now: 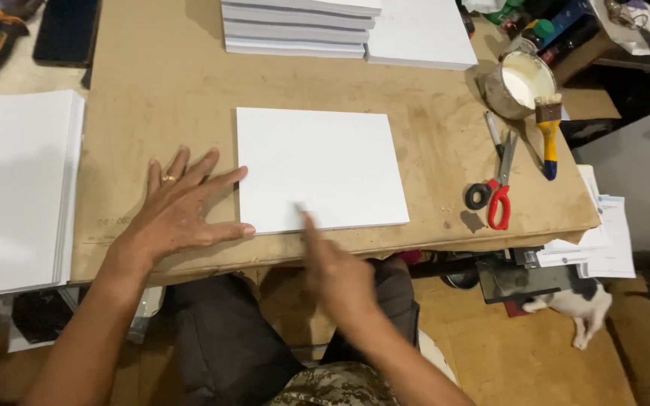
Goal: Manually assembling book covers by folding paper over book blocks, trimming edges with scissors, and marking them.
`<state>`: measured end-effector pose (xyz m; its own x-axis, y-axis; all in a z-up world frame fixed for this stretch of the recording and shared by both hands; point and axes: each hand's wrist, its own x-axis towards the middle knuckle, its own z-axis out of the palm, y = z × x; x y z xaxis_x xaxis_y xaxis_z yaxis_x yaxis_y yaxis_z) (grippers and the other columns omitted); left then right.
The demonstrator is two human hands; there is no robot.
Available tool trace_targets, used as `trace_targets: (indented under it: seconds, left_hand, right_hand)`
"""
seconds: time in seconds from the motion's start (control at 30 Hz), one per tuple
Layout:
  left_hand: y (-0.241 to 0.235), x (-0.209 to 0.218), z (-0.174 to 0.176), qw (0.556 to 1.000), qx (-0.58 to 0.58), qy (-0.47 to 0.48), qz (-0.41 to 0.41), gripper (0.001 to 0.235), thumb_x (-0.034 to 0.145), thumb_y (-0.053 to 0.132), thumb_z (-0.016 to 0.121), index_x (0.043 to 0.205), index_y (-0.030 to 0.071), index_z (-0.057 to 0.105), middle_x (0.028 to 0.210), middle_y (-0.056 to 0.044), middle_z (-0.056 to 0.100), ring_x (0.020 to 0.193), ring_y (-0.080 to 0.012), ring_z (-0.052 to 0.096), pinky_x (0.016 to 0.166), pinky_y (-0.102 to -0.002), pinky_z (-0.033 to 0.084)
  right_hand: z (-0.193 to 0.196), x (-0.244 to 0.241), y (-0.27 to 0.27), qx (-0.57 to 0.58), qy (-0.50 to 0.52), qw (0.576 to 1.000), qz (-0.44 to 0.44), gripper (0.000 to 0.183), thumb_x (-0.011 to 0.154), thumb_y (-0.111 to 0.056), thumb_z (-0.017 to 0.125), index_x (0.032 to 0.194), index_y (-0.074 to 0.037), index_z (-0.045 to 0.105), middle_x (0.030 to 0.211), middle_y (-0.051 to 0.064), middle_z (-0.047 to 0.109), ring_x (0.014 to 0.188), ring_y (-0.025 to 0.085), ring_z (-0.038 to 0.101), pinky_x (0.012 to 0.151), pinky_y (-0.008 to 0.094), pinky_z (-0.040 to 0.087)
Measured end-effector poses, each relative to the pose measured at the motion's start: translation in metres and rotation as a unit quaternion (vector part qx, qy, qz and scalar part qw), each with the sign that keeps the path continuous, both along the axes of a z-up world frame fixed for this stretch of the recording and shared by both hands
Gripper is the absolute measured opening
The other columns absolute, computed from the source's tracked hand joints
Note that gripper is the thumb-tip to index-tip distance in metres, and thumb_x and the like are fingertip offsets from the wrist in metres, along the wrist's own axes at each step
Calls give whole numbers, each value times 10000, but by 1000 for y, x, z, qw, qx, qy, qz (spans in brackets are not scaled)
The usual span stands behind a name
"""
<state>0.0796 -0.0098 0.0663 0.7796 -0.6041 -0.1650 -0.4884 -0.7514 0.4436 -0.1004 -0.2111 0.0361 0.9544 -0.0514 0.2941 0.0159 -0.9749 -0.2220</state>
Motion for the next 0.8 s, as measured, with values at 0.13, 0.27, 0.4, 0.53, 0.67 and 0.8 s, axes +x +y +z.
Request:
trace_targets:
  seconds: [0.13, 0.27, 0.4, 0.53, 0.67, 0.8]
  left_hand:
    - [3, 7, -4, 1000, 13, 3, -14, 973, 624, 834, 744, 1506, 536, 460, 1699, -75, 303, 1571, -466, 169, 1232, -710, 45]
    - [4, 11, -6, 999, 14, 9, -32, 979, 628, 821, 746, 1515, 532, 451, 1708, -75, 286, 1577, -469, 144, 1233, -705, 26]
    - [8, 10, -3, 999, 16, 2, -38, 967, 626, 804, 749, 1505, 514, 469, 1709, -67, 283, 1577, -461, 150, 1242, -699, 36]
    - [9, 8, -3, 1000, 8, 12, -23, 973, 609, 808, 762, 1496, 540, 467, 1710, -58, 280, 1583, -447, 131, 1253, -671, 2]
    - [8, 8, -1, 1000, -5, 20, -18, 958, 610, 819, 770, 1482, 553, 478, 1703, -51, 291, 1582, -434, 131, 1258, -656, 1]
    - [9, 10, -4, 999, 3, 25, -24, 991, 596, 831, 775, 1491, 528, 480, 1712, -56, 270, 1587, -430, 120, 1263, -649, -9]
  right_hand:
    - [-18, -38, -85, -78, 16, 979, -187, 579, 1005, -238, 555, 1573, -230, 441, 609, 185, 719, 456, 397, 689, 410, 499, 493]
    - [-37, -46, -117, -66, -54, 967, -240, 440, 1032, -273, 561, 1467, -225, 605, 574, 191, 685, 531, 405, 693, 500, 473, 510]
    - [-28, -33, -67, 10, -67, 967, -246, 423, 1025, -292, 548, 1433, -208, 624, 571, 250, 678, 587, 456, 713, 562, 558, 521]
    - [-12, -2, 36, 108, 15, 987, -116, 624, 943, -155, 568, 1546, -246, 443, 660, 291, 725, 594, 466, 734, 517, 563, 536]
    - [-35, 14, 52, 77, -4, 997, 1, 553, 988, -208, 549, 1537, -217, 476, 702, 160, 761, 527, 326, 740, 431, 424, 557]
    - [-3, -1, 13, 31, 31, 996, -80, 568, 1013, -246, 520, 1572, -263, 421, 570, 178, 706, 495, 405, 710, 440, 510, 537]
